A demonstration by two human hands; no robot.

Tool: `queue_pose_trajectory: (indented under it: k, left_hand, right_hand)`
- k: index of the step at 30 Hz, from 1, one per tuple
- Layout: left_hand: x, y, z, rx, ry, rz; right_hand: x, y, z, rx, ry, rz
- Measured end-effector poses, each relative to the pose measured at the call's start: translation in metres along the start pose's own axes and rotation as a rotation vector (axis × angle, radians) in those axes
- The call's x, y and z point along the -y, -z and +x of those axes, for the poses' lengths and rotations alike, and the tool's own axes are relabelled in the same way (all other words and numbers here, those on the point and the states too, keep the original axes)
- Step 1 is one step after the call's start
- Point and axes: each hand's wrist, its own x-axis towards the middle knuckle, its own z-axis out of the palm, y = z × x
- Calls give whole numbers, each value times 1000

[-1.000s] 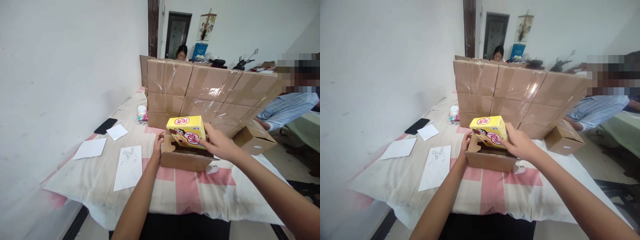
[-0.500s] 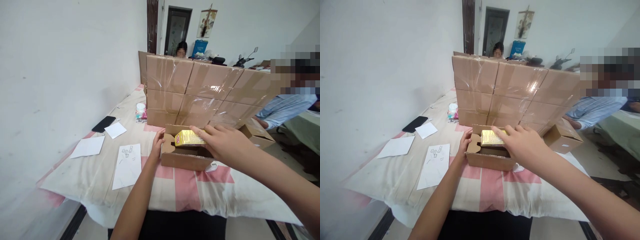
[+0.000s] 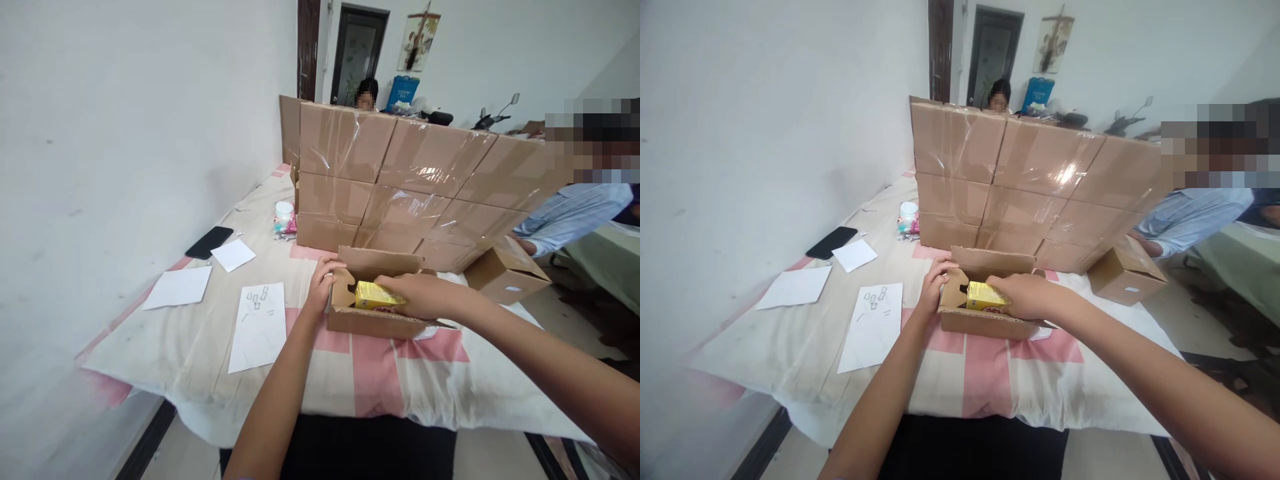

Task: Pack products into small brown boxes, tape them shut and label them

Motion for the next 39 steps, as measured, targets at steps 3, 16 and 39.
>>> queue_pose_trajectory:
  k: [3,16,39]
  left_hand:
    - [0,-2,1,15,-20,16]
    - [-35,13,-7,268,-359,413]
    - [-54,16,-7,432,-302,503]
  right_hand:
    - [-7,-10,20,103,21,58]
    - [-6,-21,13,-13,45,74]
    - [-6,-20,15,-27,66,132]
